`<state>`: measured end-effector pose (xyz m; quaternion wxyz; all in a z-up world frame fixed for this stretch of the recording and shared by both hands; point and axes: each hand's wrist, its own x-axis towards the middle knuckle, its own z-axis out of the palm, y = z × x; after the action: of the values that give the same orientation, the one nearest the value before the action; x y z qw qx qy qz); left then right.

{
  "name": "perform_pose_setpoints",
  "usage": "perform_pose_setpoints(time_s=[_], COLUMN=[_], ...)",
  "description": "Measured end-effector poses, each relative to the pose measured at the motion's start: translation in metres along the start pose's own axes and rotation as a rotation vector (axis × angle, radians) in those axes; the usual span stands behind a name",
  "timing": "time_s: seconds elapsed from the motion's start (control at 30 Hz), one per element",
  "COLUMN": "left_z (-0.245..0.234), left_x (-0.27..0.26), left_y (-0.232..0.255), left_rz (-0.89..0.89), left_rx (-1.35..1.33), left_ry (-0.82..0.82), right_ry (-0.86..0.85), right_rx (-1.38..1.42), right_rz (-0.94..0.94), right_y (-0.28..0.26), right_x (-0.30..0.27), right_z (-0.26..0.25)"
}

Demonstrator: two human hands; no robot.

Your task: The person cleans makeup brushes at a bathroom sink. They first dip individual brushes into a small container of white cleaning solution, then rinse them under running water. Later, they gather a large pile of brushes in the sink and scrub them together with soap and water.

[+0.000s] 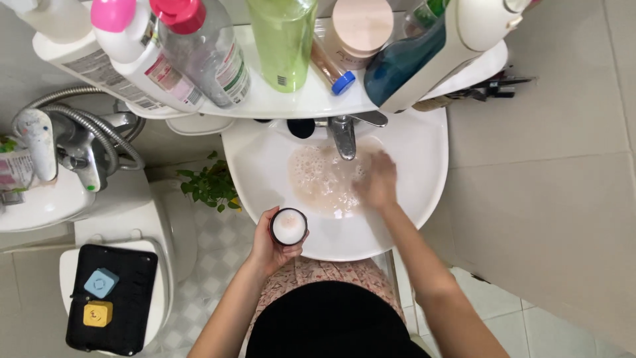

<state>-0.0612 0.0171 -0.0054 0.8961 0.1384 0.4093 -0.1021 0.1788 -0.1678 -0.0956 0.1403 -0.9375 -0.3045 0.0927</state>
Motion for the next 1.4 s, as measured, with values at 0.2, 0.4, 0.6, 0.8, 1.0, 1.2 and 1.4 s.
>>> perform_pose_setpoints(time_s=[0.2,0.4,0.6,0.8,1.0,1.2,1.4], left_z=[-0.029,-0.033,-0.032,-0.026,-0.034,-0.019,-0.042], left_x=[0.006,0.001,-0.001,0.006,0.024,0.007,0.005], left_y=[-0.004,-0.004,0.003,0.008,0.001,0.006,0.001], left_rz=[0.026,0.052,-0.005,-0.001,-0.015,-0.057,-0.034], left_rx=[0.005,-0.008,-0.018,0.096,0.079,0.070,-0.057], left_ry=[-0.034,-0.010,-0.040,-0.025,-0.073,-0.036,-0.057], right_ry=[-0.599,-0.177,-0.166,-0.517,-0.022,-0.083,-0.488], right_rx=[-0.510,-0.120,0.276,0.667,0.231,-0.209,-0.025], right_rz=[-0.110,-0.073,-0.173,0.522,0.178,-0.164,-0.168], right_y=[0.005,-0.037,-0.017,-0.038,0.065,0.021,-0.084], right_x=[0.013,-0.013,-0.021,0.002,0.030,0.065,0.032], right_z=[0.126,0.163,0.160,0.031,0.142,0.209,0.134])
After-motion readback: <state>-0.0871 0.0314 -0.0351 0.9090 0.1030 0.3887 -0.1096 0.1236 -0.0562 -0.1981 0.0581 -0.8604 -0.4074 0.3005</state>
